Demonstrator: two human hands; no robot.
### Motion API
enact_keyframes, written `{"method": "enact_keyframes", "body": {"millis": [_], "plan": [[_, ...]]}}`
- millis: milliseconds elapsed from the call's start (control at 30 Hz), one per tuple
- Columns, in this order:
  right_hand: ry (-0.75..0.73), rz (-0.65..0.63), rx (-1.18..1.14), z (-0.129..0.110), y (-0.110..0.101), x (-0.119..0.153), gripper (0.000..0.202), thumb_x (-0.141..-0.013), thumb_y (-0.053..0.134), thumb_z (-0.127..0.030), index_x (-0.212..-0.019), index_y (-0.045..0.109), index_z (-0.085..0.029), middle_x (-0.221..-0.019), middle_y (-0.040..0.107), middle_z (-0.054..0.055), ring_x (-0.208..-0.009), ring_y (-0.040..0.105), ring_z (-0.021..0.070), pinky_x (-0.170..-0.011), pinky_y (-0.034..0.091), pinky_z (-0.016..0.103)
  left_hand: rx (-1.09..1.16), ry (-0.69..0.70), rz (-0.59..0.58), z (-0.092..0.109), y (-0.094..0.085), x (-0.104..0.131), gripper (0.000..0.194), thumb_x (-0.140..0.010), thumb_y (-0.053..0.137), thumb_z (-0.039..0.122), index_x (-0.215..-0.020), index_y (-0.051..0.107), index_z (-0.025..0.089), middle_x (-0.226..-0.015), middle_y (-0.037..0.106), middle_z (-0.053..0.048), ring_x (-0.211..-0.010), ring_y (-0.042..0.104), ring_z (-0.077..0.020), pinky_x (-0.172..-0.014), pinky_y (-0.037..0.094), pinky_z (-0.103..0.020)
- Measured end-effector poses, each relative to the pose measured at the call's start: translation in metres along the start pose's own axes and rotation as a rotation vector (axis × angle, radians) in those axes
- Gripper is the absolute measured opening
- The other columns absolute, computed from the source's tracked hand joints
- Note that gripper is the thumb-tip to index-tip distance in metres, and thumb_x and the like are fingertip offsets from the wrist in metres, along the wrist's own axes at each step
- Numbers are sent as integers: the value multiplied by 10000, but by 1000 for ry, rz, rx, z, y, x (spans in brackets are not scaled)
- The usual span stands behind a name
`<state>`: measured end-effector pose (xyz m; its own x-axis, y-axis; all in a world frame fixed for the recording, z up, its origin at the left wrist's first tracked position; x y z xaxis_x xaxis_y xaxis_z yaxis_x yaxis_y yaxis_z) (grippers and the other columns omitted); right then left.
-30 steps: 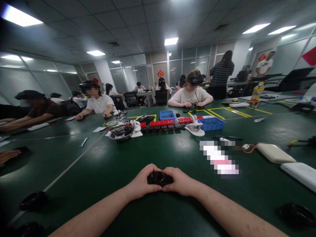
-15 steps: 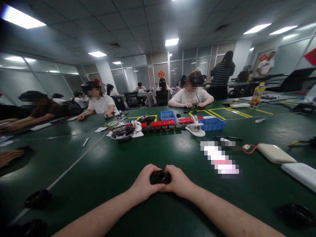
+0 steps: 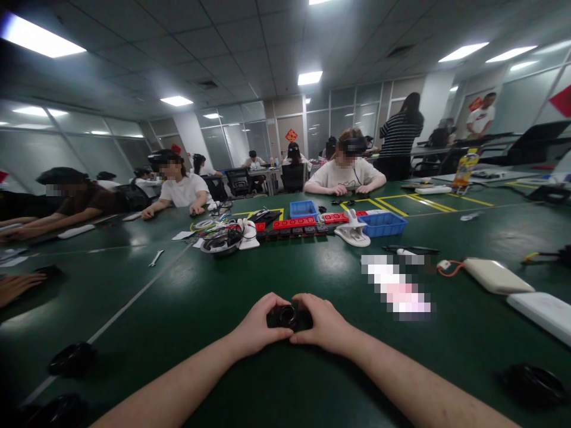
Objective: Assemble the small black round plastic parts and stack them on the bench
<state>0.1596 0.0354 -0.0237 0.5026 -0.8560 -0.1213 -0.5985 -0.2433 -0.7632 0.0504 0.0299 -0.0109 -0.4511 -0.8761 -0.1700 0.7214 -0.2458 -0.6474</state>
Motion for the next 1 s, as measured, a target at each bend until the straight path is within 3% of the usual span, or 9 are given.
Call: {"method": "enact_keyframes", "body": {"millis": [100,300,533,1000], "plan": [[-54,-115,-131,-3,2,1,559,-570,679,-284,-1081,470,-200,-978,548,34,-838,516,180,-703,394,278,29,17,-61,1,1,-1,354,-589,664,313,-892,524,195,-859,464,2,-769,455,-139,-652,366,-233],[-96,-172,-31,-9,5,-1,301,-593,659,-230,-878,578,-177,-806,566,4,-725,510,157,-634,371,243,38,28,-107,2,6,-1,371,-577,674,306,-900,530,193,-839,458,5,-741,439,-130,-633,356,-224],[-135,-174,-36,-9,6,-2,271,-620,640,-239,-874,567,-177,-812,565,4,-739,507,156,-645,366,238,35,84,-71,4,4,0,358,-591,667,322,-889,518,192,-875,460,-4,-807,441,-147,-664,354,-232],[-129,-183,-16,-14,4,-2,264,-628,636,-258,-869,571,-171,-812,562,8,-731,508,156,-639,369,238,39,31,-103,5,5,0,369,-591,659,342,-902,525,195,-866,461,-4,-776,447,-142,-653,362,-235]]}}
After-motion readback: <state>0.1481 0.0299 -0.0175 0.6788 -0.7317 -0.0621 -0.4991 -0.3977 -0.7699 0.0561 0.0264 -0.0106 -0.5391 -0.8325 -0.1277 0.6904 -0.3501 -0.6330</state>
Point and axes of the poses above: each hand's wrist, its own x-axis away from the middle knuckle, its own y-axis out of the palm, z = x × y, the point moved 8 cm from there along -x, towards the middle knuckle
